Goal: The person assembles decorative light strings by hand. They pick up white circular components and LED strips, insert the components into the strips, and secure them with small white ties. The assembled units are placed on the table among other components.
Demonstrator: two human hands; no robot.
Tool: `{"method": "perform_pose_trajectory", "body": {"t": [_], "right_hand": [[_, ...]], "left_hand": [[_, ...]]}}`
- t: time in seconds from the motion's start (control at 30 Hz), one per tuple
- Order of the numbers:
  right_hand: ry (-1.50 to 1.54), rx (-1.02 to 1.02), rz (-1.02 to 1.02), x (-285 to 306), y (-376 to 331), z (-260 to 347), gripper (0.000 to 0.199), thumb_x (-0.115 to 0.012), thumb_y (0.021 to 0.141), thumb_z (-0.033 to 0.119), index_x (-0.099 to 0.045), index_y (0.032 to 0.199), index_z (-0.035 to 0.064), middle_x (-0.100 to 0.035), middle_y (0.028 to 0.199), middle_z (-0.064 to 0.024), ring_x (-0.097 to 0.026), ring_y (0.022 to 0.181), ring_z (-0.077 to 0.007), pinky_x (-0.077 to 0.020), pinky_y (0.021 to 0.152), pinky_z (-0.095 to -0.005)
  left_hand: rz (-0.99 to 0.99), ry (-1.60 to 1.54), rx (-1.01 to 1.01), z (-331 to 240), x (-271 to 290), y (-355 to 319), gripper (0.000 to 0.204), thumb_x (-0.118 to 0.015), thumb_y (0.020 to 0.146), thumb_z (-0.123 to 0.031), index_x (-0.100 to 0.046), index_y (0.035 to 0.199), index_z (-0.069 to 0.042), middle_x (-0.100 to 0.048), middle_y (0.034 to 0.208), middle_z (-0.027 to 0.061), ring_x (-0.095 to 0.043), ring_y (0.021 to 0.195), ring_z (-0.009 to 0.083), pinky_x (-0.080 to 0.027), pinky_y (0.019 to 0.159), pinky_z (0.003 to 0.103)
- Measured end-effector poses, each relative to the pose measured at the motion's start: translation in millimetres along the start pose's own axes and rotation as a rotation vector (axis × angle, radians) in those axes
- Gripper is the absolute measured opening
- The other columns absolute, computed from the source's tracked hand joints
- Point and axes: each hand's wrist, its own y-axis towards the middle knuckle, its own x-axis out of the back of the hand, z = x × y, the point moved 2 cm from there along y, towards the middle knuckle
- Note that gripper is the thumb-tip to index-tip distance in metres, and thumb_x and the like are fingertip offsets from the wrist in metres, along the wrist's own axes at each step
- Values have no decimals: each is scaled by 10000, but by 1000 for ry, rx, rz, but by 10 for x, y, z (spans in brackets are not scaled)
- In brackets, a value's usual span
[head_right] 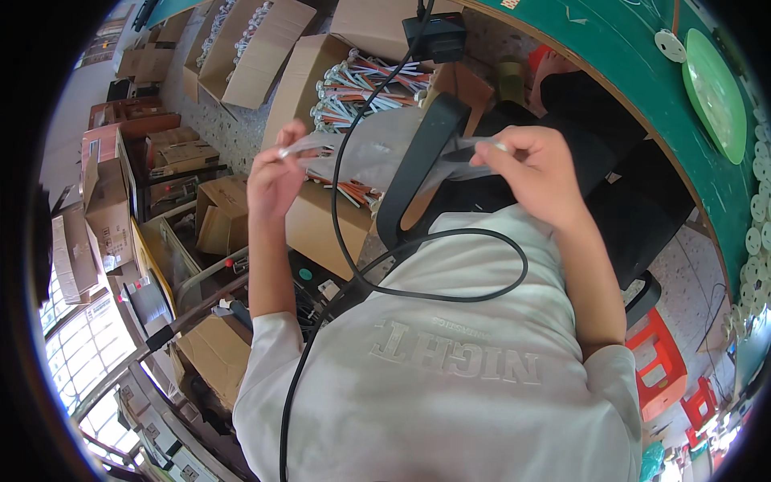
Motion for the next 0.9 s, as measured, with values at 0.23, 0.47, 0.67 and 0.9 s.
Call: {"method": "perform_pose_trajectory", "body": {"t": [0.23, 0.47, 0.67, 0.9], "right_hand": [[38, 109, -58, 175, 59, -8, 277, -661, 909, 65, -589, 648, 6, -675, 738, -49, -575, 695, -65, -448, 657, -223], [9, 57, -53, 144, 18, 36, 240, -679, 908, 86, -635, 690, -2, -674, 740, -38, -577, 710, -66, -450, 635, -237], [-520, 436, 54, -98, -56, 359, 139, -748, 800, 63, -655, 709, 15, -653, 748, -44, -575, 684, -179, -458, 670, -302], [-527, 572, 39, -103, -110, 396, 43, -725, 799, 16, -687, 819, 11, -690, 924, -63, -629, 849, -185, -494, 782, -336]], "left_hand": [[-103, -64, 45, 436, -600, 429, 347, -455, 1013, -114, -556, 1338, -44, -641, 1055, 151, -604, 993, 222, -466, 917, 371], [49, 627, 326, 775, -578, 477, 480, -597, 965, -207, -505, 1399, -26, -491, 617, -17, -480, 556, 104, -414, 551, 287], [489, 951, -37, 711, -1501, 812, 731, -752, 759, -305, -506, 1390, -32, -589, 610, 109, -588, 519, 267, -449, 531, 354], [711, 943, -233, 982, -1501, 903, 434, -623, 872, -342, -667, 1178, -37, -623, 689, 204, -613, 659, 393, -479, 626, 429]]}}
